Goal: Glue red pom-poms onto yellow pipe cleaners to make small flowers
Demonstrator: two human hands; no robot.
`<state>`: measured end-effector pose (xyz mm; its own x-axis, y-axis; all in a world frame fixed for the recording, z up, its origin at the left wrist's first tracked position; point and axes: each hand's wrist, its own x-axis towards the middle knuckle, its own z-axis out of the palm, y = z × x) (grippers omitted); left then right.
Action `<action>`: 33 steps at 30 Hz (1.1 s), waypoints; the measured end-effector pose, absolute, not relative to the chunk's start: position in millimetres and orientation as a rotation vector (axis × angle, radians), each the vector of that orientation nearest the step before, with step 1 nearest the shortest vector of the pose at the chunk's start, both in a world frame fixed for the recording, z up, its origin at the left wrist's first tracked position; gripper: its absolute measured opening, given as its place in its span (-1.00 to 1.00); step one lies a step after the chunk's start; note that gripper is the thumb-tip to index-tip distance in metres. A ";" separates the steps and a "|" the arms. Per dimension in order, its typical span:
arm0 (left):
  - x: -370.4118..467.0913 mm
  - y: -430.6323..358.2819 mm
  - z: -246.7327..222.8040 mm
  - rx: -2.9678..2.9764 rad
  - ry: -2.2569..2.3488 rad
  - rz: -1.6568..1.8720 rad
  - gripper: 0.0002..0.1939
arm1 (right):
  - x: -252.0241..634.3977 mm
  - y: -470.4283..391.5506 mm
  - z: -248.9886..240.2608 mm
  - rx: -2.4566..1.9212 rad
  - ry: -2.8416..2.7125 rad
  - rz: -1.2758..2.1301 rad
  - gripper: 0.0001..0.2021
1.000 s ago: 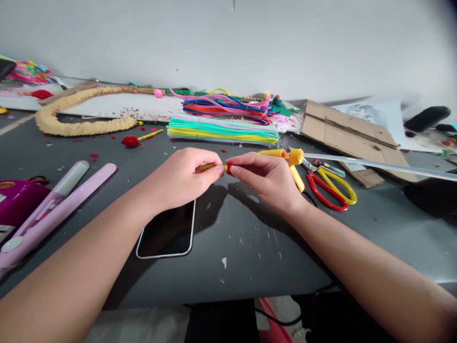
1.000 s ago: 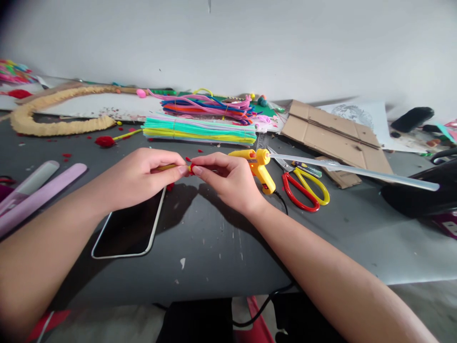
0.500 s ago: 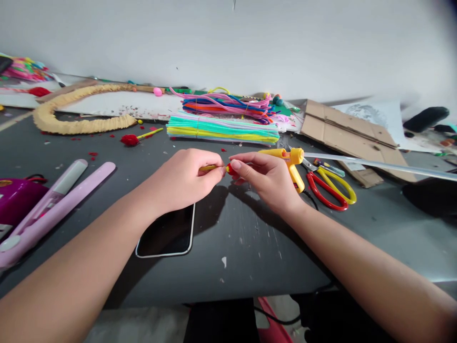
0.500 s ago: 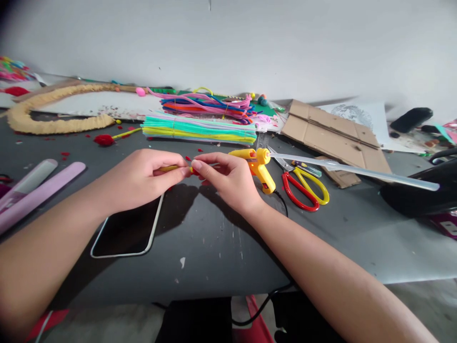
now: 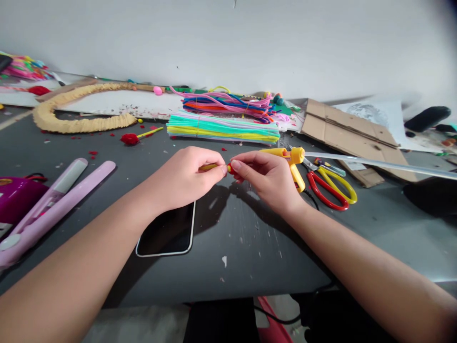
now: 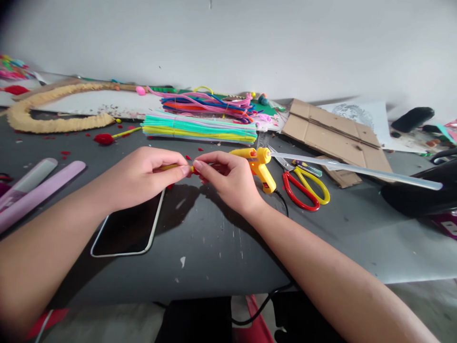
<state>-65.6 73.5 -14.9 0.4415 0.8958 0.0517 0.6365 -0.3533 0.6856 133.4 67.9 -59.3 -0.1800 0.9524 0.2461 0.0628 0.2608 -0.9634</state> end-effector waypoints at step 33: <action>-63.3 72.4 -14.1 2.063 1.266 0.591 -0.69 | 131.0 64.0 -57.9 -0.979 -1.569 0.985 -0.68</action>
<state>-63.3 72.4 -14.1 0.4356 0.8990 0.0451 0.6120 -0.3325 0.7176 131.0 64.0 -57.9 -0.1731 0.9320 0.3184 0.1183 0.3406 -0.9327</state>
